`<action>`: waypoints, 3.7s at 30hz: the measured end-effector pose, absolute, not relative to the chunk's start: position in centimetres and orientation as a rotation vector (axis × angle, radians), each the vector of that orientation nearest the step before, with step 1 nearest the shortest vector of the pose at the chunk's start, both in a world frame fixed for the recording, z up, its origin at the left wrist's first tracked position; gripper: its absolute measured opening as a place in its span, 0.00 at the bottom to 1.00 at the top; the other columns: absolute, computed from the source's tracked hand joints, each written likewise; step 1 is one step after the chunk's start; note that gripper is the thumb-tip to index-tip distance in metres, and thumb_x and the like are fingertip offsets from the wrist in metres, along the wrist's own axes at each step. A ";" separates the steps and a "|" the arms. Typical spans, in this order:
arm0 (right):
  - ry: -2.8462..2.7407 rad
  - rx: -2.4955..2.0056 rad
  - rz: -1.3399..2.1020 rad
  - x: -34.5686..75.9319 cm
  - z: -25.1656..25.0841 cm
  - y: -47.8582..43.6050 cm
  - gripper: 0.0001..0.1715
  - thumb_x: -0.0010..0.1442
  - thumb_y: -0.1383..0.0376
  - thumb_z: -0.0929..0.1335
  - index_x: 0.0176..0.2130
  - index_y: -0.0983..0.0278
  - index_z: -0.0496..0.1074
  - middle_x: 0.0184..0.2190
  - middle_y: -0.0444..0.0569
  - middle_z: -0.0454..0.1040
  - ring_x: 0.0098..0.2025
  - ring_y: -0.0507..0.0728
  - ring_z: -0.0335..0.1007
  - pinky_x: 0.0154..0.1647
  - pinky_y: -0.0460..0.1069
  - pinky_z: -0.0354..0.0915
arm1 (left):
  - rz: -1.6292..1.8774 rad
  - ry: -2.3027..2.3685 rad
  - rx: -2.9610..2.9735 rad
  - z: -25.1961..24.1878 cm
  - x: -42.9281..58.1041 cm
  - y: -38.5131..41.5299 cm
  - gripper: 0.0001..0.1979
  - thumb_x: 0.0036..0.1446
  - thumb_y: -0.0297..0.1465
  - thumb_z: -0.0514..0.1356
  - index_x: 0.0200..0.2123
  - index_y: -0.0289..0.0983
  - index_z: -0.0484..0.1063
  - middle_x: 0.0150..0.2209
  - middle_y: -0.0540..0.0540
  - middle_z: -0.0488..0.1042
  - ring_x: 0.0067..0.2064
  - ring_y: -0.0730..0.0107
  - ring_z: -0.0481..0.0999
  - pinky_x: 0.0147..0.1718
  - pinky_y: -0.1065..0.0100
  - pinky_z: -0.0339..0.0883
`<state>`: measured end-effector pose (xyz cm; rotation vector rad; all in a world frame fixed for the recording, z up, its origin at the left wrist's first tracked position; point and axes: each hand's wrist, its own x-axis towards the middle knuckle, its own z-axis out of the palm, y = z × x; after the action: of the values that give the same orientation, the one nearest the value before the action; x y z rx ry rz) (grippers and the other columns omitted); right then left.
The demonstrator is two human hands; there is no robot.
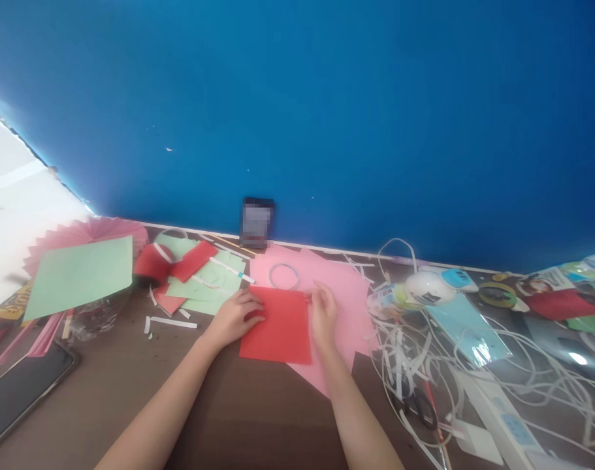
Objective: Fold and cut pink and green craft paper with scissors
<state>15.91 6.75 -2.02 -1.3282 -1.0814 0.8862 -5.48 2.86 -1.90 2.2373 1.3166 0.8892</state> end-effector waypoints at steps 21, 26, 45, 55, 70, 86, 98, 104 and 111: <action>-1.090 -1.326 0.836 15.7 -2.1 6.9 0.13 0.48 0.67 0.65 0.38 0.63 0.67 0.34 0.49 0.72 0.36 0.55 0.68 0.40 0.53 0.63 | 0.894 1.309 2.217 -1.8 -5.4 2.9 0.07 0.53 0.31 0.58 0.36 0.41 0.73 0.39 0.47 0.74 0.44 0.65 0.68 0.47 0.60 0.64; -1.093 -1.327 0.827 15.7 -2.1 6.9 0.13 0.49 0.65 0.65 0.38 0.63 0.67 0.34 0.50 0.72 0.37 0.56 0.67 0.41 0.53 0.63 | 0.916 1.284 2.232 -1.9 -5.4 2.9 0.06 0.54 0.30 0.57 0.35 0.40 0.73 0.39 0.46 0.73 0.44 0.65 0.68 0.49 0.57 0.63; -1.072 -1.327 0.899 15.9 -1.6 6.7 0.12 0.49 0.64 0.66 0.37 0.62 0.67 0.35 0.48 0.70 0.39 0.56 0.67 0.43 0.54 0.63 | 0.992 2.580 1.726 -2.5 -7.6 3.4 0.23 0.49 0.35 0.53 0.46 0.26 0.66 0.59 0.27 0.54 0.63 0.41 0.38 0.56 0.40 0.36; -1.073 -1.312 0.913 16.0 -1.6 6.7 0.13 0.48 0.66 0.66 0.38 0.62 0.66 0.36 0.49 0.70 0.40 0.56 0.67 0.43 0.54 0.63 | 0.980 2.594 1.615 -3.1 -8.4 3.8 0.31 0.53 0.38 0.49 0.53 0.18 0.58 0.55 0.23 0.57 0.62 0.39 0.41 0.56 0.41 0.38; -1.083 -1.319 0.903 15.9 -1.3 6.7 0.13 0.48 0.66 0.65 0.38 0.62 0.66 0.36 0.49 0.70 0.40 0.56 0.67 0.43 0.54 0.63 | 1.257 2.575 1.584 -2.2 -8.2 3.8 0.28 0.55 0.36 0.49 0.55 0.23 0.55 0.56 0.27 0.55 0.62 0.43 0.41 0.57 0.42 0.35; -1.091 -1.294 0.897 16.0 -1.9 6.9 0.11 0.48 0.66 0.64 0.36 0.62 0.67 0.34 0.48 0.71 0.39 0.57 0.67 0.41 0.54 0.63 | 1.918 2.011 1.199 -1.6 -8.3 4.1 0.14 0.54 0.35 0.54 0.43 0.36 0.68 0.42 0.43 0.61 0.38 0.72 0.70 0.35 0.69 0.71; -1.100 -1.272 0.908 16.0 -2.3 7.1 0.11 0.48 0.66 0.64 0.36 0.63 0.67 0.33 0.48 0.71 0.38 0.56 0.67 0.41 0.53 0.62 | 1.317 2.312 1.866 -1.1 -6.5 3.1 0.12 0.51 0.34 0.56 0.38 0.37 0.72 0.51 0.36 0.58 0.55 0.50 0.57 0.51 0.50 0.51; -1.120 -1.258 0.900 15.9 -2.4 7.1 0.12 0.48 0.68 0.63 0.36 0.64 0.66 0.33 0.47 0.70 0.38 0.55 0.67 0.41 0.51 0.62 | 0.867 2.185 1.999 -1.2 -4.9 2.4 0.20 0.42 0.48 0.61 0.29 0.37 0.71 0.56 0.36 0.53 0.58 0.42 0.49 0.51 0.42 0.45; -1.075 -1.248 0.846 16.2 -2.0 6.8 0.11 0.49 0.67 0.62 0.36 0.63 0.65 0.35 0.47 0.69 0.39 0.55 0.66 0.39 0.50 0.63 | 1.245 1.999 1.947 -1.8 -6.3 2.9 0.11 0.53 0.35 0.55 0.22 0.38 0.67 0.44 0.44 0.69 0.50 0.58 0.61 0.50 0.55 0.54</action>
<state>16.20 6.76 -1.99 -1.2481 -1.0752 0.8463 -6.29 2.89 -1.83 1.9466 1.9993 1.2454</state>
